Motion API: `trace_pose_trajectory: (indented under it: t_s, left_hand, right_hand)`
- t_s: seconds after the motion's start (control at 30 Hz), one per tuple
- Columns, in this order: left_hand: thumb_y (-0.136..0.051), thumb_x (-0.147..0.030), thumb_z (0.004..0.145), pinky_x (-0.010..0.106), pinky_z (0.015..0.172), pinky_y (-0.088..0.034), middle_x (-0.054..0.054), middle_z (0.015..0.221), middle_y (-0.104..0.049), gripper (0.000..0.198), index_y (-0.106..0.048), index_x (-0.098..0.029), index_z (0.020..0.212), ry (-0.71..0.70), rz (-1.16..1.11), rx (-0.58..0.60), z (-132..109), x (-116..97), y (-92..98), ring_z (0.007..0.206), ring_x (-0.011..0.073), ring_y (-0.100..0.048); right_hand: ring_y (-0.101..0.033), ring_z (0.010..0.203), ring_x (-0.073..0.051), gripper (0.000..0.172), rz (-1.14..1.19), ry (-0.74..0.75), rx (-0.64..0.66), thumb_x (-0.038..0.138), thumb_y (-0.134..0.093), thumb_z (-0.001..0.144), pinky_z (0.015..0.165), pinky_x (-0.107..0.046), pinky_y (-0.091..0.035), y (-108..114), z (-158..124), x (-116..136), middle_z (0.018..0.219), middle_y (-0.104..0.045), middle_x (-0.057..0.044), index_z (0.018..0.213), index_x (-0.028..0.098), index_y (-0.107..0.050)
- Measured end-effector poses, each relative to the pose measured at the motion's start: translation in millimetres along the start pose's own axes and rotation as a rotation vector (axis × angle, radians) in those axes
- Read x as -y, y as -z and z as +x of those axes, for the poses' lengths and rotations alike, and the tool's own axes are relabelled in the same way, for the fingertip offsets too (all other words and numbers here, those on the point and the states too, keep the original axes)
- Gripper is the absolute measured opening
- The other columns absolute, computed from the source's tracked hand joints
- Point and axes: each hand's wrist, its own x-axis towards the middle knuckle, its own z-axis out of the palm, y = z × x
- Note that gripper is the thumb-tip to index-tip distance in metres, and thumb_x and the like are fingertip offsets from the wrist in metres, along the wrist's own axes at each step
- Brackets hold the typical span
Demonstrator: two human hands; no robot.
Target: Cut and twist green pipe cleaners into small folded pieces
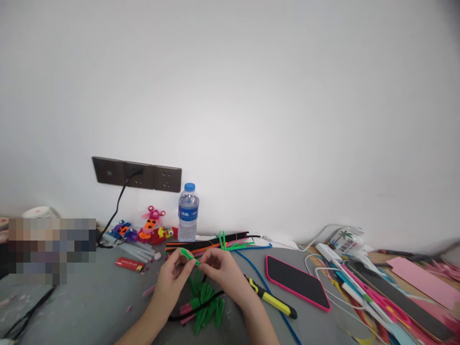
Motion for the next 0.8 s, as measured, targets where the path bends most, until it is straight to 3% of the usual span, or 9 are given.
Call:
trace_pose_trajectory:
  t_s: [0.23, 0.5, 0.67, 0.8]
  left_hand:
    - [-0.065, -0.047, 0.077, 0.021, 0.051, -0.042, -0.002, 0.065, -0.056, 0.030, -0.060, -0.018, 0.071, 0.000, 0.030, 0.011, 0.7, -0.9, 1.5, 0.057, 0.0142, -0.051]
    - [-0.058, -0.039, 0.082, 0.021, 0.055, -0.042, -0.003, 0.064, -0.054, 0.022, -0.062, -0.019, 0.075, -0.057, 0.130, 0.068, -0.9, 5.3, 1.9, 0.060, 0.0149, -0.051]
    - [-0.058, -0.035, 0.082, 0.020, 0.051, -0.038, -0.002, 0.063, -0.055, 0.018, -0.062, -0.018, 0.077, -0.064, 0.206, 0.149, -3.6, 9.2, 0.5, 0.054, 0.0135, -0.049]
    - [-0.057, -0.035, 0.084, 0.021, 0.053, -0.038, -0.002, 0.064, -0.056, 0.018, -0.061, -0.018, 0.077, -0.068, 0.243, 0.148, -4.4, 7.5, 0.9, 0.056, 0.0142, -0.051]
  right_hand:
    - [-0.047, 0.057, -0.012, 0.007, -0.019, 0.015, 0.053, 0.024, -0.069, 0.073, 0.052, -0.022, -0.034, -2.9, -2.6, 2.9, 0.065, -0.059, 0.002, 0.070, 0.019, -0.064]
    - [-0.053, 0.062, -0.015, 0.021, 0.059, 0.136, -0.068, 0.039, -0.062, 0.083, 0.057, -0.024, -0.039, 0.5, 1.3, 11.4, 0.070, -0.063, 0.000, 0.080, 0.018, -0.065]
    - [-0.056, 0.065, -0.015, 0.017, 0.145, 0.133, -0.097, 0.036, -0.067, 0.080, 0.059, -0.025, -0.040, 1.0, 1.5, 12.4, 0.074, -0.063, -0.001, 0.084, 0.019, -0.067]
    - [-0.052, 0.063, -0.013, 0.012, 0.164, 0.149, -0.096, 0.030, -0.068, 0.079, 0.058, -0.024, -0.039, 0.9, 1.8, 11.2, 0.071, -0.059, 0.002, 0.084, 0.020, -0.065]
